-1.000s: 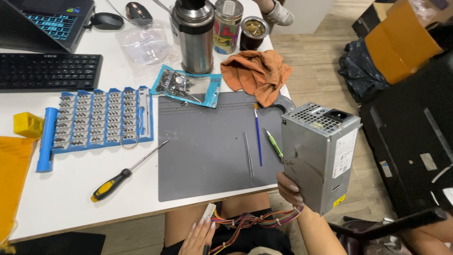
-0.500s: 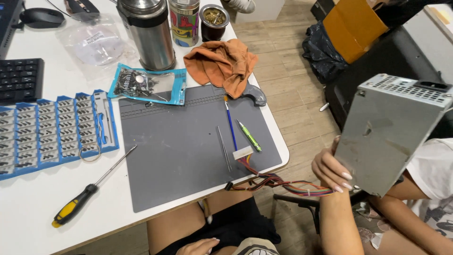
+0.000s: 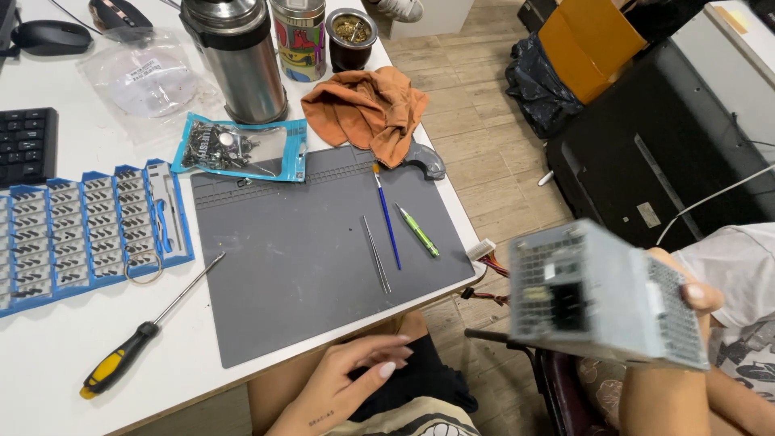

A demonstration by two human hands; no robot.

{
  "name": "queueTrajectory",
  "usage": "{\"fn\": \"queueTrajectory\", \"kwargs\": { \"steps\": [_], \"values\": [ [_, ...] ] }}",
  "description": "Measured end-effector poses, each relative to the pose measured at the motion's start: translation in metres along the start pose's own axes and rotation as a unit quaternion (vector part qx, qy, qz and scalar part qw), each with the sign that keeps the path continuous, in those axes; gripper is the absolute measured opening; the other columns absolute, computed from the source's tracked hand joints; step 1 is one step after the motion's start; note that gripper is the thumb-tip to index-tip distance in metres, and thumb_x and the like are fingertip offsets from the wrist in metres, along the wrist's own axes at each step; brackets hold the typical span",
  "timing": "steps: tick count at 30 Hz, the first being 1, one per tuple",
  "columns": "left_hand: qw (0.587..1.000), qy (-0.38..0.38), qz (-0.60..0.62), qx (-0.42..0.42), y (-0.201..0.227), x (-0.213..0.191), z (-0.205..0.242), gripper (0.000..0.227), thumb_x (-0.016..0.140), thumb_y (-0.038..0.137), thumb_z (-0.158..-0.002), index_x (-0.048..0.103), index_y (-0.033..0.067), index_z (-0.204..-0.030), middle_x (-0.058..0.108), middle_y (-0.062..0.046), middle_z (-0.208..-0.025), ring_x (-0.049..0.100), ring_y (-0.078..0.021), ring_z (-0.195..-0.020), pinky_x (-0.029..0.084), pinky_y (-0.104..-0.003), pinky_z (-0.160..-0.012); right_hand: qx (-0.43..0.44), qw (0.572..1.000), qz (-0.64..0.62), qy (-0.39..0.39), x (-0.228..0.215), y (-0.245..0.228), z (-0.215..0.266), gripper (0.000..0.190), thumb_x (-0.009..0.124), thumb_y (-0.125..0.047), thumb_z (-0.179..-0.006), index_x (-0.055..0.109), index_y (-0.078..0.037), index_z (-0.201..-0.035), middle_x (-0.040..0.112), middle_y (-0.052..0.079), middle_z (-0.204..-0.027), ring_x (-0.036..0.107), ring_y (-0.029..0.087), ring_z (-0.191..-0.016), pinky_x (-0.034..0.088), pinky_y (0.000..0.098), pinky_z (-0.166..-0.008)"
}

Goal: The person uses a screwdriver to remove screws from a computer power supply unit on a table. They then flip the unit over and continue removing screws from the other side before setting the tool down.

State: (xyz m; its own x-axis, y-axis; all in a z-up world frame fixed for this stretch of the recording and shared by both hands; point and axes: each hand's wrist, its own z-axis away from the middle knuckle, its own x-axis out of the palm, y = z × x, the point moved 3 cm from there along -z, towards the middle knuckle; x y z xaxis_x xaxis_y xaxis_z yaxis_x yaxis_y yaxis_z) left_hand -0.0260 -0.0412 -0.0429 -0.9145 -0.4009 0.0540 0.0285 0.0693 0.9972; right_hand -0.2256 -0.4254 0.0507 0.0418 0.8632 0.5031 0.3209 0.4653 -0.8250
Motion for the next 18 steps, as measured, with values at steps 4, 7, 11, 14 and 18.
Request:
{"fn": "queueTrajectory", "kwargs": {
  "steps": [4, 7, 11, 14, 18],
  "values": [
    [0.964, -0.086, 0.251, 0.012, -0.01, 0.024, -0.024, 0.091, 0.052, 0.071, -0.099, 0.035, 0.0058, -0.16, 0.058, -0.027, -0.147, 0.068, -0.035, -0.124, 0.059, -0.044, -0.103, 0.236, 0.927, 0.285, -0.063, 0.072, -0.002, -0.048, 0.08, 0.082, -0.045, -0.074, 0.073, 0.013, -0.13, 0.085, 0.032, -0.12, 0.087, 0.039, -0.103, 0.064, 0.0441, -0.085],
    [0.945, -0.08, 0.316, -0.037, -0.014, 0.03, -0.021, 0.107, 0.059, 0.076, -0.09, 0.027, 0.0073, -0.166, 0.053, -0.013, -0.153, 0.058, -0.0251, -0.134, 0.05, -0.036, -0.1, 0.271, 0.822, 0.444, -0.231, 0.064, 0.02, -0.068, 0.077, 0.072, -0.058, -0.089, 0.067, -0.002, -0.141, 0.084, 0.012, -0.128, 0.084, 0.021, -0.113, 0.063, 0.036, -0.09],
    [0.952, 0.049, 0.297, -0.046, -0.024, 0.011, -0.007, 0.095, 0.076, 0.054, -0.087, 0.04, 0.0043, -0.158, 0.063, -0.015, -0.146, 0.063, -0.0244, -0.132, 0.052, -0.038, -0.111, 0.316, 0.806, 0.444, -0.232, 0.077, 0.062, -0.089, 0.074, 0.077, -0.049, -0.085, 0.066, -0.007, -0.145, 0.084, 0.007, -0.129, 0.078, 0.014, -0.11, 0.06, 0.0309, -0.092],
    [0.946, 0.151, 0.277, -0.079, -0.02, -0.014, 0.006, 0.09, 0.082, 0.035, -0.082, 0.043, 0.0013, -0.156, 0.066, -0.014, -0.144, 0.063, -0.0218, -0.132, 0.053, -0.033, -0.109, 0.304, 0.781, 0.486, -0.247, 0.087, 0.097, -0.111, 0.072, 0.081, -0.043, -0.082, 0.066, -0.012, -0.145, 0.082, 0.004, -0.134, 0.078, 0.012, -0.115, 0.06, 0.0293, -0.096],
    [0.949, 0.262, 0.165, -0.059, -0.017, -0.061, 0.02, 0.089, 0.087, 0.032, -0.079, 0.047, 0.0009, -0.153, 0.071, -0.013, -0.132, 0.068, -0.0209, -0.12, 0.057, -0.035, -0.104, 0.327, 0.754, 0.539, -0.186, 0.101, 0.147, -0.15, 0.083, 0.095, -0.026, -0.065, 0.069, -0.023, -0.144, 0.081, 0.008, -0.095, 0.067, 0.018, -0.063, 0.057, 0.0322, -0.047]
  ]
}}
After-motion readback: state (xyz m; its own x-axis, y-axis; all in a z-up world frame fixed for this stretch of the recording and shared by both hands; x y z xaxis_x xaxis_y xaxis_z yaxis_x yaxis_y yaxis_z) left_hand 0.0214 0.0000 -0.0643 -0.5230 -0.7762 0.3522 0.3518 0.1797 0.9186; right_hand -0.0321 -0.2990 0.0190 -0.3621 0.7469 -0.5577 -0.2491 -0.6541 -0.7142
